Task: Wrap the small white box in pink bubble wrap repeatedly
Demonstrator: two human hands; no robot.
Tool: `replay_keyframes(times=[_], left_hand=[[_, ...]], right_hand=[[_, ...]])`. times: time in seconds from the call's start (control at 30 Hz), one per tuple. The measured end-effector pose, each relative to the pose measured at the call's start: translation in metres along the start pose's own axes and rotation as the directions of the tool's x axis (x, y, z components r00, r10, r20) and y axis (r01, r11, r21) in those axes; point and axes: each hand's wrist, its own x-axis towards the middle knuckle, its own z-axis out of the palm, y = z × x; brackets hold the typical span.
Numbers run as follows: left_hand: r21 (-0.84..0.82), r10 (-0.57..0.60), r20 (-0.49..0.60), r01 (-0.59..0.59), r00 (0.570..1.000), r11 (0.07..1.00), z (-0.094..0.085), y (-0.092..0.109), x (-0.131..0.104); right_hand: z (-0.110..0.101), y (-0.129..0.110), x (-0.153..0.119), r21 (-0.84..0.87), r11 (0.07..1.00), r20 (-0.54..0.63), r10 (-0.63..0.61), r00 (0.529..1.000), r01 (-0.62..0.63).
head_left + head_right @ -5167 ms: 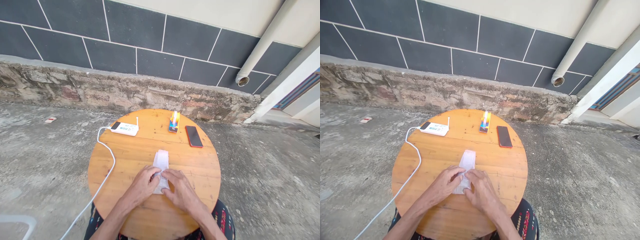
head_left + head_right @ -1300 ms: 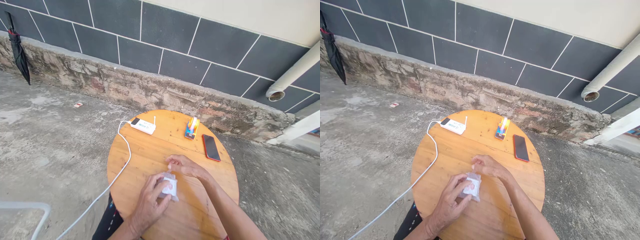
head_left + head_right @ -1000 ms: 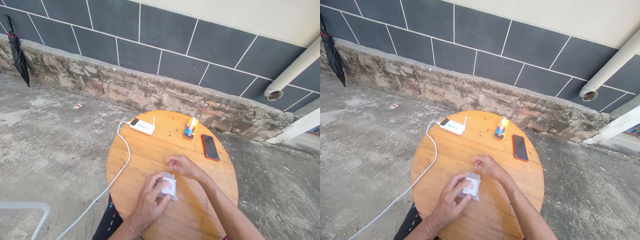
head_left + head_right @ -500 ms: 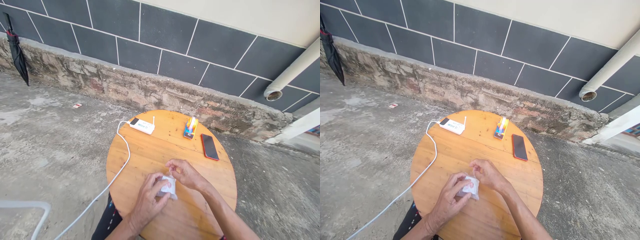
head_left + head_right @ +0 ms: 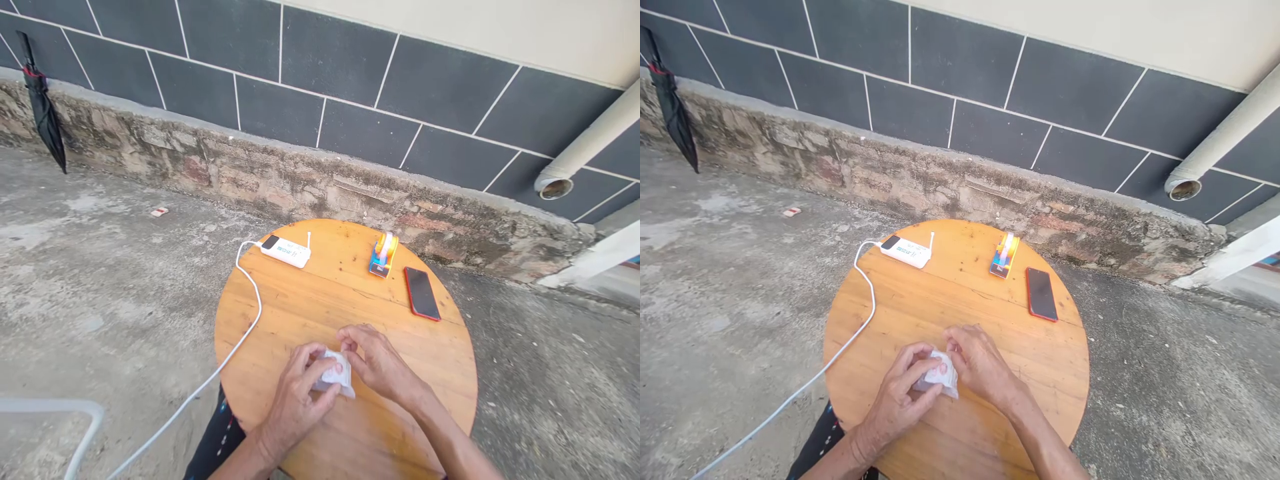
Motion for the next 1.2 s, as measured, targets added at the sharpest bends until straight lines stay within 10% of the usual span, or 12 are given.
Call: replay_keyframes(times=[0.33, 0.53, 0.7, 1.2], left_hand=[[-0.050, -0.058, 0.023, 0.060, 0.998, 0.997, 0.000, -0.001, 0.001], [-0.021, -0.074, 0.016, 0.074, 0.997, 0.997, -0.001, 0.001, 0.000], [0.016, -0.048, 0.016, 0.048, 0.999, 0.999, -0.001, 0.001, 0.000], [0.037, -0.028, -0.007, 0.028, 1.000, 0.999, 0.000, 0.001, -0.001]], right_hand=[[0.015, -0.018, -0.029, -0.359, 0.905, 0.017, -0.236, 0.972, 0.227], [-0.001, 0.014, -0.037, -0.081, 0.997, -0.108, -0.012, 0.994, 0.003], [0.010, 0.042, -0.012, 0.171, 0.985, 0.092, -0.034, 0.995, 0.018], [0.026, -0.011, -0.051, -0.065, 0.993, -0.082, 0.097, 0.992, -0.102]])
